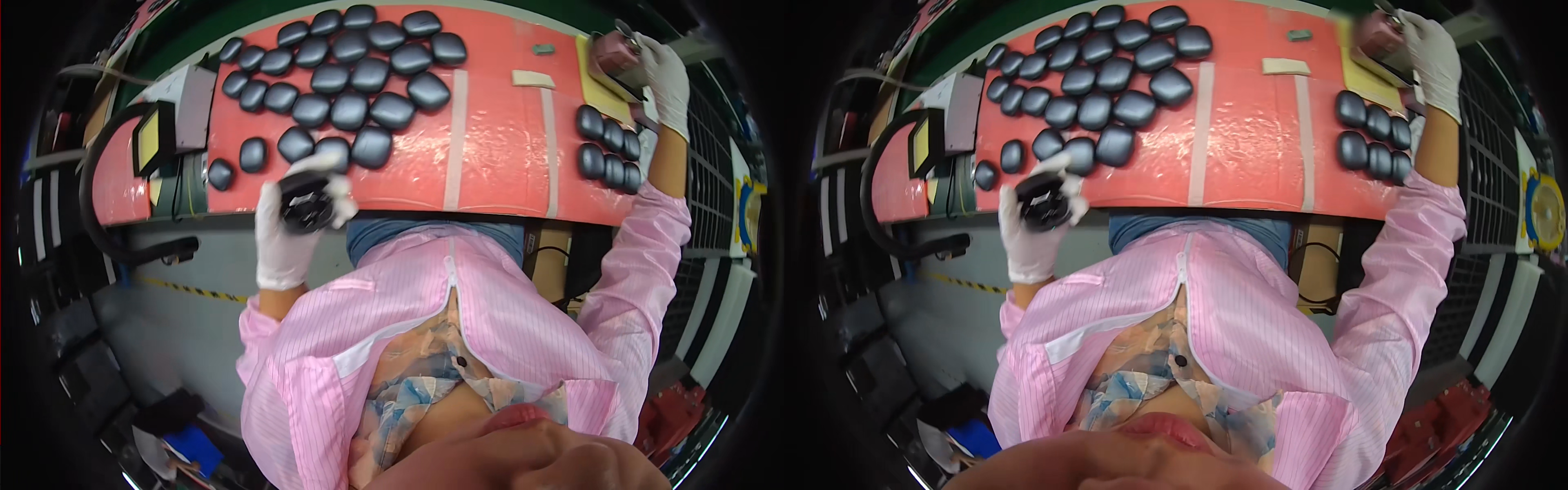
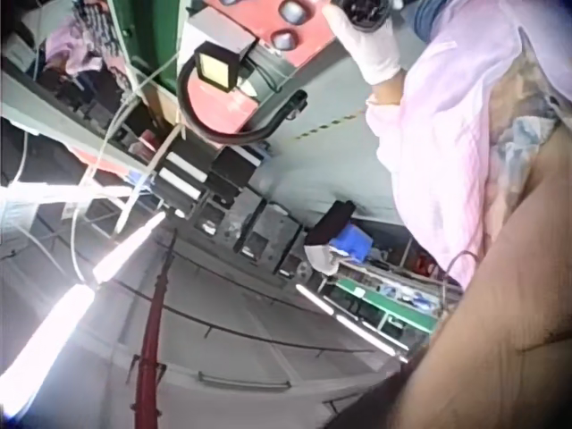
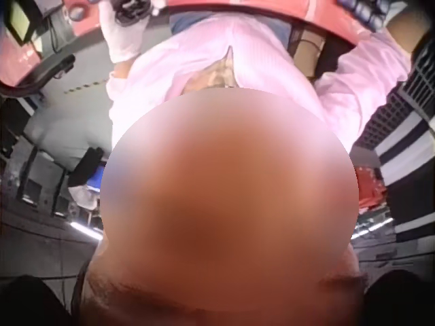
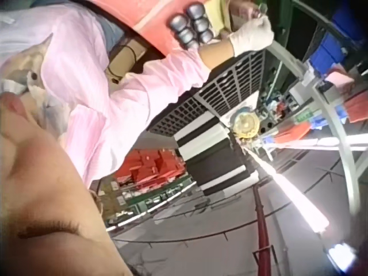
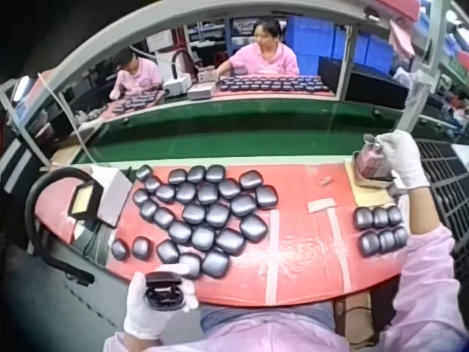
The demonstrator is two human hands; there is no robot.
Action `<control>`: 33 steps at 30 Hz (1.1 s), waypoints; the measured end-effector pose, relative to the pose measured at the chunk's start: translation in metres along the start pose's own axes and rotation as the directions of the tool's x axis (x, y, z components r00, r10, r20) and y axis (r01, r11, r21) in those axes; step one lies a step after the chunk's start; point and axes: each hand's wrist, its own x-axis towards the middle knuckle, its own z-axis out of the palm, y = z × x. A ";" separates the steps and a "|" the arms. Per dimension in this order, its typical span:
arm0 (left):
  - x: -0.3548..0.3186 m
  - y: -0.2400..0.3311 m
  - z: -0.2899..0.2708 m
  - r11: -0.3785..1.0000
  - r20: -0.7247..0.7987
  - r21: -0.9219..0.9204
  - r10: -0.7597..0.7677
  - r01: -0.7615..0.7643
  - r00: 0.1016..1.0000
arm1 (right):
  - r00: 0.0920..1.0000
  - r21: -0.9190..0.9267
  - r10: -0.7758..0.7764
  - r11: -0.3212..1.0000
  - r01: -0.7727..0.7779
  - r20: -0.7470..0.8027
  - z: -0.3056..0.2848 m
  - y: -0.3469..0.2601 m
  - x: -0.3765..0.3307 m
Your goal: Wiping and inspecting small black electronic cases at a factory workstation.
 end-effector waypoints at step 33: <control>0.050 -0.050 0.093 0.909 -0.042 -0.269 -0.341 0.318 0.939 | 0.966 0.870 -0.194 0.431 0.240 -0.171 -0.044 -0.280 -0.181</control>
